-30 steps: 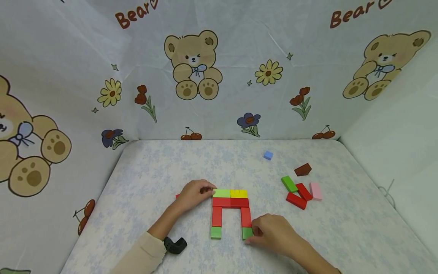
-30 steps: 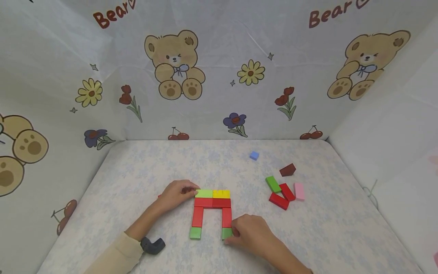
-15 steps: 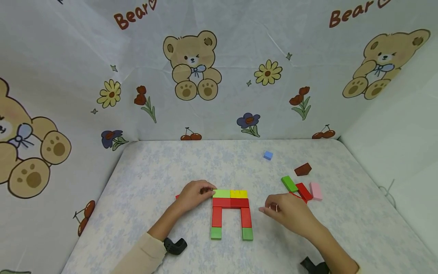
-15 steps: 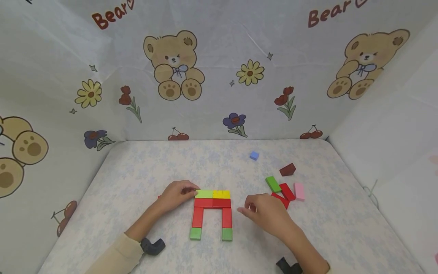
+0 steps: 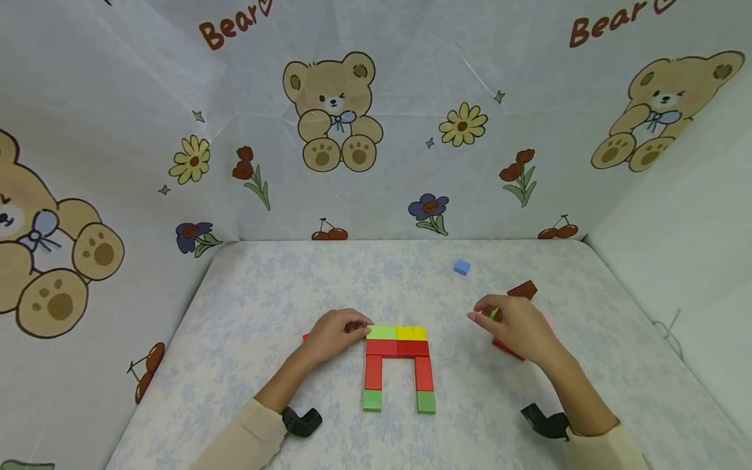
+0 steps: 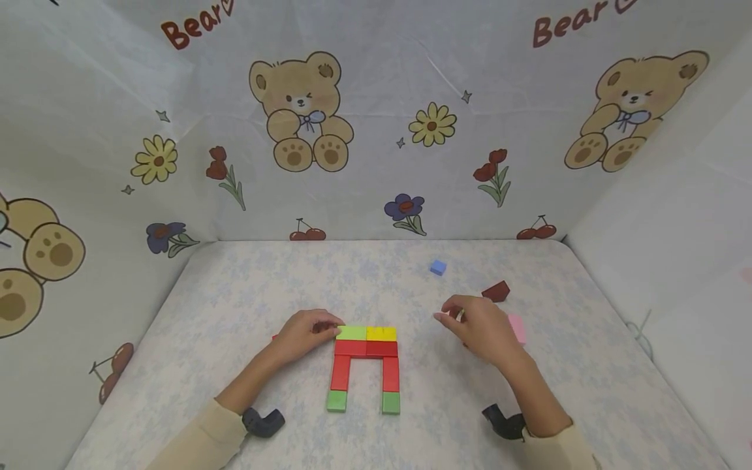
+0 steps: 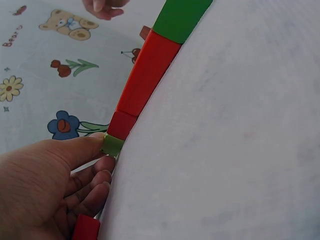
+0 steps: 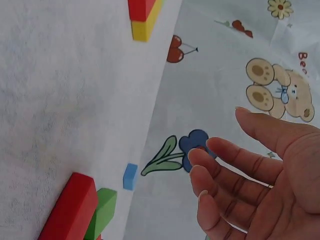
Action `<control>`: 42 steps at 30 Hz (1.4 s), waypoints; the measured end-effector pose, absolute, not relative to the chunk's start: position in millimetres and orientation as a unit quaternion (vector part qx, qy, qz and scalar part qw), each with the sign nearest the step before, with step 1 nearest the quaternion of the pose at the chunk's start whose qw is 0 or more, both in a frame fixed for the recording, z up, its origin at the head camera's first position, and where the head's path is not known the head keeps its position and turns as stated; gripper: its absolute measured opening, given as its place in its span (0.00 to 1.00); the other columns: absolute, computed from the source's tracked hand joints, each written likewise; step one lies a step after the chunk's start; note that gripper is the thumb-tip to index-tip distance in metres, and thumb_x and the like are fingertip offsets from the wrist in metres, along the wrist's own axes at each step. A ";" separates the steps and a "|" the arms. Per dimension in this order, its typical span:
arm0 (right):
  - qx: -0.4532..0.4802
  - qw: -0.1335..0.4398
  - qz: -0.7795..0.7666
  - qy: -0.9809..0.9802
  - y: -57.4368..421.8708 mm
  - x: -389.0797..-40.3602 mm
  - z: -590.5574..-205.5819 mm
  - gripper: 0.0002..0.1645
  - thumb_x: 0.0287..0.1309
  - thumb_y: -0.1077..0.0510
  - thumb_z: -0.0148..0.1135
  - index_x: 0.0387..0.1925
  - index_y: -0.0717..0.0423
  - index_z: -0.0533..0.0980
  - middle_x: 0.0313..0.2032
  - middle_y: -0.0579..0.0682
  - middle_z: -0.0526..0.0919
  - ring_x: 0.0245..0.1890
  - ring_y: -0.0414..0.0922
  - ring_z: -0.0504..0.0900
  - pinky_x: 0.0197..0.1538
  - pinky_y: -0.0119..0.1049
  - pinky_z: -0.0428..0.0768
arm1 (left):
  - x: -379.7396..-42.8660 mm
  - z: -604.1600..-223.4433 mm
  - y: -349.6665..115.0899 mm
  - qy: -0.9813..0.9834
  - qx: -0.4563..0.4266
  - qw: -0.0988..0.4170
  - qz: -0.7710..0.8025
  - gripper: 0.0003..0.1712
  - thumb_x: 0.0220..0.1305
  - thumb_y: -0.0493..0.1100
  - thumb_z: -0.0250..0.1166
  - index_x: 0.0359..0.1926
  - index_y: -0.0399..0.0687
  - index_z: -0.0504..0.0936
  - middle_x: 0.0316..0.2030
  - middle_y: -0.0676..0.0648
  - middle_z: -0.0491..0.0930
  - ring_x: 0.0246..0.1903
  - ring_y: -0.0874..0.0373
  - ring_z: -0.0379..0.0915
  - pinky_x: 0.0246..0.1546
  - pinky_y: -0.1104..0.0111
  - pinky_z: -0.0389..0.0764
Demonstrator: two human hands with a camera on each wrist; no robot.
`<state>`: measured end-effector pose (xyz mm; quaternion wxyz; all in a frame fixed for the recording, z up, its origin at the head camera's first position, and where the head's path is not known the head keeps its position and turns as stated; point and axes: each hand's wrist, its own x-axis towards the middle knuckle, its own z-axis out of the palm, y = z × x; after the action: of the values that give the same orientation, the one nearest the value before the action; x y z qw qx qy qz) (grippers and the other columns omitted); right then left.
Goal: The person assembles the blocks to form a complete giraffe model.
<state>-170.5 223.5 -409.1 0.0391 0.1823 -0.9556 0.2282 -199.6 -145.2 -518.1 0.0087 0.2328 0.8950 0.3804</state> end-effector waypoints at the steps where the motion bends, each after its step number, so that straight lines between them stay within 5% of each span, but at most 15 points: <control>1: 0.177 0.041 0.226 -0.957 226.4 -174.7 -410.6 0.12 0.62 0.51 0.72 0.41 0.55 0.85 0.30 0.42 0.84 0.25 0.38 0.76 0.27 0.33 0.76 | -199.2 -518.3 -145.2 0.895 0.233 0.008 0.380 0.08 0.68 0.46 0.69 0.46 0.56 0.89 0.30 0.63 0.78 0.29 0.67 0.71 0.33 0.69 0.76; 16: 0.064 -0.032 0.191 -0.979 269.6 -215.2 -434.6 0.25 0.63 0.51 0.70 0.51 0.69 0.82 0.43 0.65 0.85 0.43 0.59 0.83 0.41 0.55 0.83 | -201.8 -516.7 -143.6 0.892 0.239 0.015 0.382 0.08 0.68 0.47 0.69 0.46 0.57 0.89 0.31 0.64 0.79 0.29 0.67 0.72 0.33 0.70 0.76; 29: 0.061 -0.069 0.179 -0.980 273.0 -227.2 -458.2 0.23 0.59 0.53 0.73 0.47 0.69 0.83 0.42 0.64 0.86 0.36 0.52 0.81 0.32 0.44 0.81 | -200.4 -517.2 -145.6 0.894 0.233 0.016 0.381 0.08 0.68 0.46 0.69 0.47 0.57 0.89 0.31 0.63 0.79 0.29 0.67 0.72 0.34 0.70 0.76; 42: 0.121 -0.078 0.181 -0.973 254.2 -228.2 -460.5 0.22 0.55 0.59 0.76 0.53 0.58 0.84 0.45 0.59 0.86 0.42 0.53 0.83 0.41 0.50 0.83 | -200.4 -518.0 -146.4 0.896 0.233 0.011 0.378 0.08 0.68 0.47 0.69 0.47 0.58 0.89 0.31 0.64 0.78 0.29 0.67 0.72 0.34 0.70 0.76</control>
<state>-228.2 254.2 -460.5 -0.0777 0.1215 -0.9729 0.1809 -200.4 -146.4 -518.0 0.0112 0.2327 0.8962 0.3776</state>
